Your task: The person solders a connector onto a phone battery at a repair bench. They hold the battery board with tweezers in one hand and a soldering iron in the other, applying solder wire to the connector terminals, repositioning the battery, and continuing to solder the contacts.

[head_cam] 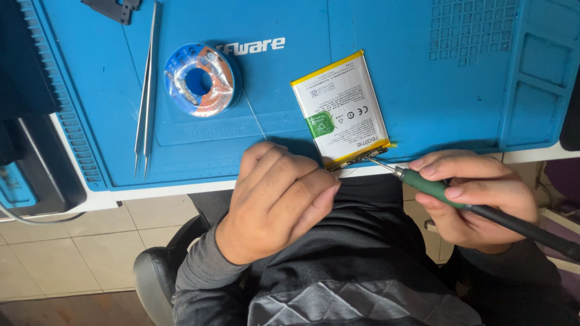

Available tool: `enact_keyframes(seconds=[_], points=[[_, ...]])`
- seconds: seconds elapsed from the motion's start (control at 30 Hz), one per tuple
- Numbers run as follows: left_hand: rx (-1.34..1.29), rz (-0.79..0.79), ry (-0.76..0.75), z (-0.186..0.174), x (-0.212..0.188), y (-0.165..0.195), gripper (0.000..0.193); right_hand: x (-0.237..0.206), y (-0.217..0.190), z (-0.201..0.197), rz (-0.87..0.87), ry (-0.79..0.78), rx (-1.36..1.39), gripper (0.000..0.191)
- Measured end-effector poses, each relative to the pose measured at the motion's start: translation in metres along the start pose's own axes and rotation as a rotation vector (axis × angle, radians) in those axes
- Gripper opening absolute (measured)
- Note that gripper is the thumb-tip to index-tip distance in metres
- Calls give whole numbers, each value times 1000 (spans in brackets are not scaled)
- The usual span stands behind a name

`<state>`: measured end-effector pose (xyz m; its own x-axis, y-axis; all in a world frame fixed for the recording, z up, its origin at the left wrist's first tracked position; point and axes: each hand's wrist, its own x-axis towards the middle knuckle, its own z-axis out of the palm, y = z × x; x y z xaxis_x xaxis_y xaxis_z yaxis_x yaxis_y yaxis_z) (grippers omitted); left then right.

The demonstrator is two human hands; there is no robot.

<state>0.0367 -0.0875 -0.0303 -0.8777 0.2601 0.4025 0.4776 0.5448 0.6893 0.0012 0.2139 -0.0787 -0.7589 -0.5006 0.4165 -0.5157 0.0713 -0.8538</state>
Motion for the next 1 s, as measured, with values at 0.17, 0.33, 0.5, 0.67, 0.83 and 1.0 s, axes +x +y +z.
enact_keyframes(seconds=[0.17,0.33,0.5,0.67,0.83,1.0], points=[[96,30,7,7,0,0,21,0,1,-1,-17,-15,-5,37],[126,34,16,10,0,0,22,-1,1,-1,-30,-18,-10,38],[128,33,19,10,0,0,21,-3,-5,-1,39,-40,-41,41],[128,33,9,10,0,0,21,-2,-4,0,19,-41,-29,41],[128,32,6,11,1,0,21,0,-4,0,20,-47,-33,41],[135,37,11,12,2,0,21,1,-5,-2,17,-52,-32,40]])
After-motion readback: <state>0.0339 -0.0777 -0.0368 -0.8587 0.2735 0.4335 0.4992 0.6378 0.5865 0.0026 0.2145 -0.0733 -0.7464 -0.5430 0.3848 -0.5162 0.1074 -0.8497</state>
